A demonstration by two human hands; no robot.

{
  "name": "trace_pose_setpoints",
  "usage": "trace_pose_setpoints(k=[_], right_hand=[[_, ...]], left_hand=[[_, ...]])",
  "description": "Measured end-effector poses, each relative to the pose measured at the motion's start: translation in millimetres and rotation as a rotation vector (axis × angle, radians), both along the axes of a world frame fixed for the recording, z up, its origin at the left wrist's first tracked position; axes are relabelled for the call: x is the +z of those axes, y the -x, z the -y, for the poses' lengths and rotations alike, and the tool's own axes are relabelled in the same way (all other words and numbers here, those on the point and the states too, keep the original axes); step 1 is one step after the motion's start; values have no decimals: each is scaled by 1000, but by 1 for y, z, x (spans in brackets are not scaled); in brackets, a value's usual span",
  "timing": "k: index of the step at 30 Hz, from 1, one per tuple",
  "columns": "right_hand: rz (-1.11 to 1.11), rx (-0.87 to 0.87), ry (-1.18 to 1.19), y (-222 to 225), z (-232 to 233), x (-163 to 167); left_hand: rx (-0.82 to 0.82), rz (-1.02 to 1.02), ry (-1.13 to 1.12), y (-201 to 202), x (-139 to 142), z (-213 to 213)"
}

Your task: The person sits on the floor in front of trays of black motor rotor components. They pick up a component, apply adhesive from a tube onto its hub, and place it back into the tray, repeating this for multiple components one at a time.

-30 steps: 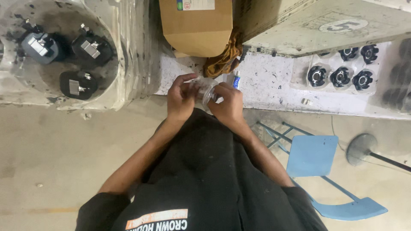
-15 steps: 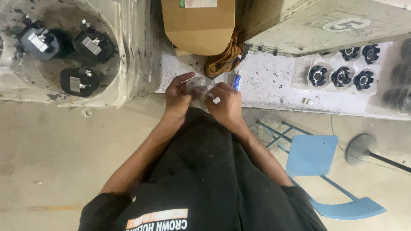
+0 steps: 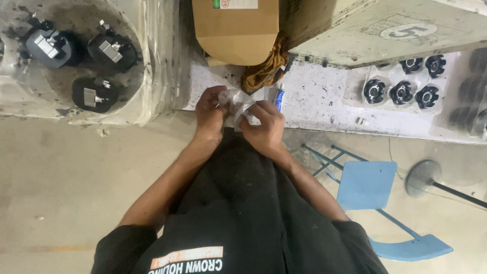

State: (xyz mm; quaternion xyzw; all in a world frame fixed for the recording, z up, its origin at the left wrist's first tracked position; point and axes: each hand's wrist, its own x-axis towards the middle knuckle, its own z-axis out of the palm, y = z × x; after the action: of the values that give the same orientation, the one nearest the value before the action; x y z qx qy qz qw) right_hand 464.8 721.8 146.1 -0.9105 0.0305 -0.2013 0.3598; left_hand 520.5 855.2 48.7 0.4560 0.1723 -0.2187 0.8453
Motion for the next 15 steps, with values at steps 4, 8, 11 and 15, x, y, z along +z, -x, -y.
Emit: trace_pose_setpoints(k=[4,8,11,15], right_hand=[[-37,-23,-120,0,-2,2],[68,-95,-328,3,2,4],[75,-116,-610,2,12,-3],[17,-114,-867,2,17,-17]], left_hand=[[-6,-53,98,-5,2,1],[60,-15,33,-25,9,-1],[126,106,-12,-50,14,5],[128,164,-106,-85,20,27]])
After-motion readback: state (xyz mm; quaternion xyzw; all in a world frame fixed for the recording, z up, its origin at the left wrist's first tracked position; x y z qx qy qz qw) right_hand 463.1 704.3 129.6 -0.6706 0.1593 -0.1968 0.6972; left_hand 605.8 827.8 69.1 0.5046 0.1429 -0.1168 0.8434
